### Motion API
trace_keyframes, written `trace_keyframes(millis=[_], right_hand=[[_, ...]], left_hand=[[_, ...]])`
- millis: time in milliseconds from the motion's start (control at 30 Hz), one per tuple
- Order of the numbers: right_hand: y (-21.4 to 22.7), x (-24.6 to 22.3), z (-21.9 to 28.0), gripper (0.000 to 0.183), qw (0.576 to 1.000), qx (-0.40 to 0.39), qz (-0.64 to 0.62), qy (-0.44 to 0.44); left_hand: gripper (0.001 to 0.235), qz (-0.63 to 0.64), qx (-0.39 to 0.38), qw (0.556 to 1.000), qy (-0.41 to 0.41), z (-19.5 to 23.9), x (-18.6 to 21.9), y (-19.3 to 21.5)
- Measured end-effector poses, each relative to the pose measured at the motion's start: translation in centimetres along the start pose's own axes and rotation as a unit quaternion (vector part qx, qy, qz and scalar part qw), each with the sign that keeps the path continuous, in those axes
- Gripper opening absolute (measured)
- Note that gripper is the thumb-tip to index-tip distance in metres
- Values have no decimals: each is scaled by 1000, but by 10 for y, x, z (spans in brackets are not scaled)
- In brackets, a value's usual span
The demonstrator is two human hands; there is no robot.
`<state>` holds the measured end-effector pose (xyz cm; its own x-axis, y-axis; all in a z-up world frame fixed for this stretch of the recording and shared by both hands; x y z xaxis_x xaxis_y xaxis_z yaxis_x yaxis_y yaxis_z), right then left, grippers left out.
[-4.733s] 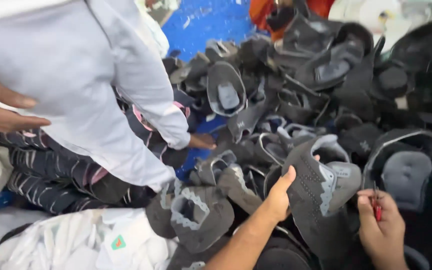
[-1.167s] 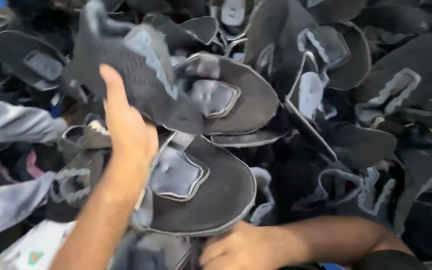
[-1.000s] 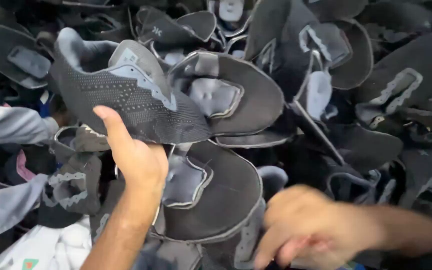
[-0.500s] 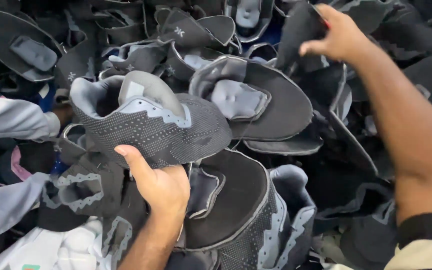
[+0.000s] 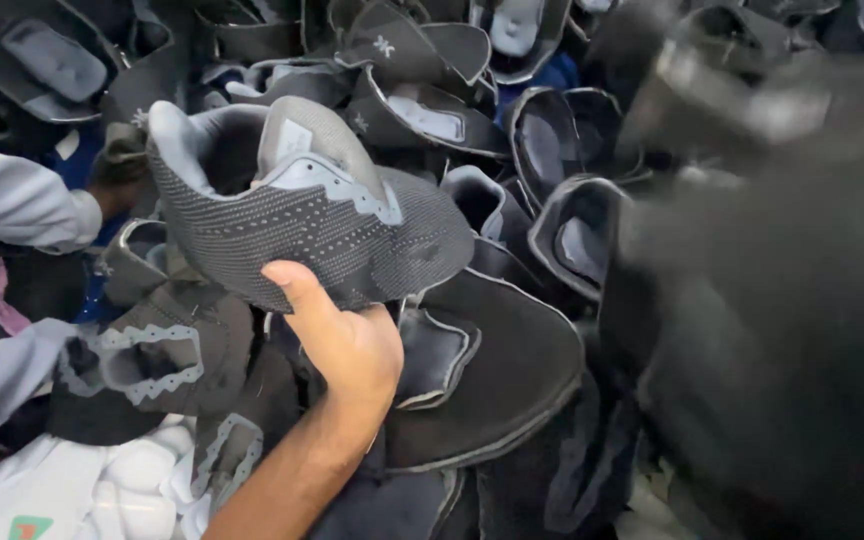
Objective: The person trims excess threads and loose tags from shoe uppers using thread snips.
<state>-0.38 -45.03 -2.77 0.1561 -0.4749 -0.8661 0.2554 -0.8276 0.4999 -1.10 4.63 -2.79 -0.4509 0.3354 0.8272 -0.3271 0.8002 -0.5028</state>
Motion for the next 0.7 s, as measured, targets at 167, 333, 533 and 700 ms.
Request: trace_keyframes(millis=[167, 333, 533, 700], right_hand=[[-147, 30, -26, 34, 987, -98, -119, -47], [-219, 72, -45, 28, 967, -164, -189, -43], [-151, -64, -43, 42, 992, 23, -107, 69], [-101, -108, -61, 20, 925, 61, -189, 323]], left_hand=[[62, 30, 42, 998, 36, -4, -13, 4], [59, 13, 48, 998, 32, -19, -25, 18], [60, 95, 78, 990, 67, -22, -27, 24], [60, 79, 62, 992, 69, -21, -35, 21]])
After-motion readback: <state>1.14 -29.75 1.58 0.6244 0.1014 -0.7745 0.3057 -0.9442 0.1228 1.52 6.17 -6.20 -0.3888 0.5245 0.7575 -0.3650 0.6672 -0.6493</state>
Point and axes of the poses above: each hand's wrist, its own z-axis away from the middle knuckle, its own y-axis out of the back of the hand, x = y × z, the point moved 2 cm from there along -z, towards the middle knuckle, and after that the axes turned 1 degree about x, right-handed, at the moved point
